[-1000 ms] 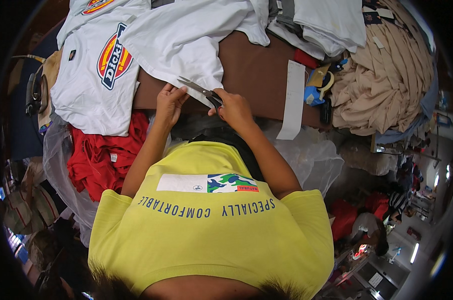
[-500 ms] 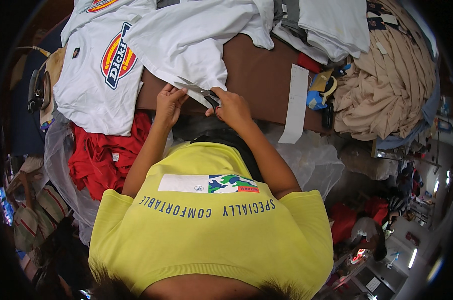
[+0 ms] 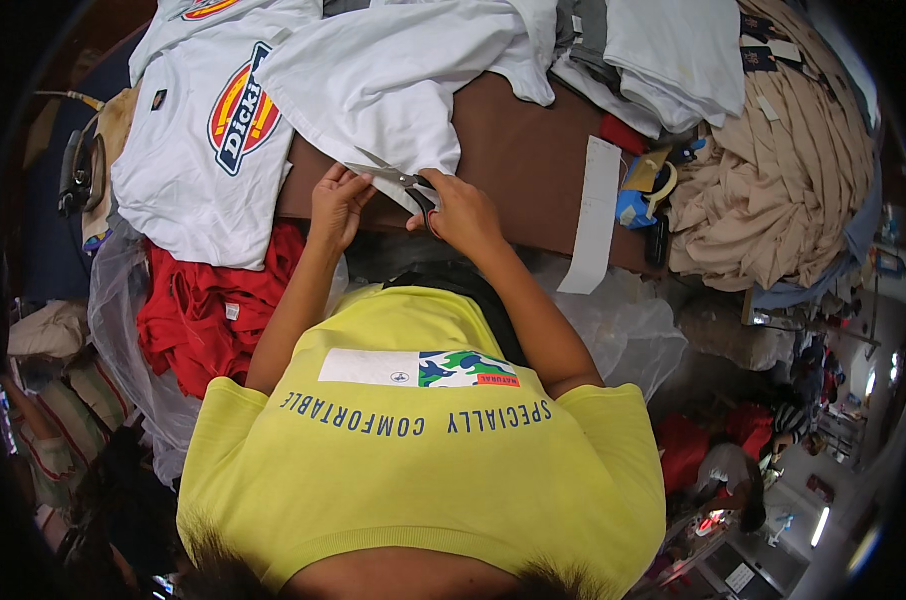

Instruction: The person picks up and lays out several t-shirts on a work table, then uses shears to trim excess material or labels from the collar and hem of a shirt before folding it.

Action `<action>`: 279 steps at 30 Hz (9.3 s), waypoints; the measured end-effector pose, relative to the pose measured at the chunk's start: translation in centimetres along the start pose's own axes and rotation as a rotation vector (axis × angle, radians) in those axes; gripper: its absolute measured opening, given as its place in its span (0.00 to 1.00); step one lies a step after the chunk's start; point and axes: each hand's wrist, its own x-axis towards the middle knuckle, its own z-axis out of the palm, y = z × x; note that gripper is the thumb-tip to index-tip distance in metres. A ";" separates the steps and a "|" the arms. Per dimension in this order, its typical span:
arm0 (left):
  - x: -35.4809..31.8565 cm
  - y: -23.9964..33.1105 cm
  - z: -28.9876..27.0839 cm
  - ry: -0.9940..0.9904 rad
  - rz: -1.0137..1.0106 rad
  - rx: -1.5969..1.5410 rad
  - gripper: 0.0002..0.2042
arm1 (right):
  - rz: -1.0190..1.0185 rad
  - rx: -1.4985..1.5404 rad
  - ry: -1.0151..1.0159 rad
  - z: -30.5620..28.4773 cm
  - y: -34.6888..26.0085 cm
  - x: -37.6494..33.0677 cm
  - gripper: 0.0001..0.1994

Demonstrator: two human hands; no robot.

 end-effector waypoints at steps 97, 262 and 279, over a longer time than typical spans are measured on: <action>3.4 0.5 -4.0 0.170 -0.097 0.066 0.12 | 0.156 0.364 0.154 4.2 5.8 0.0 0.28; -10.4 8.9 9.4 -0.126 1.119 1.492 0.05 | -0.265 0.890 0.309 -6.5 1.8 7.1 0.14; -0.5 7.5 8.5 0.066 0.737 0.956 0.11 | -0.376 0.981 0.616 -11.4 1.8 1.0 0.15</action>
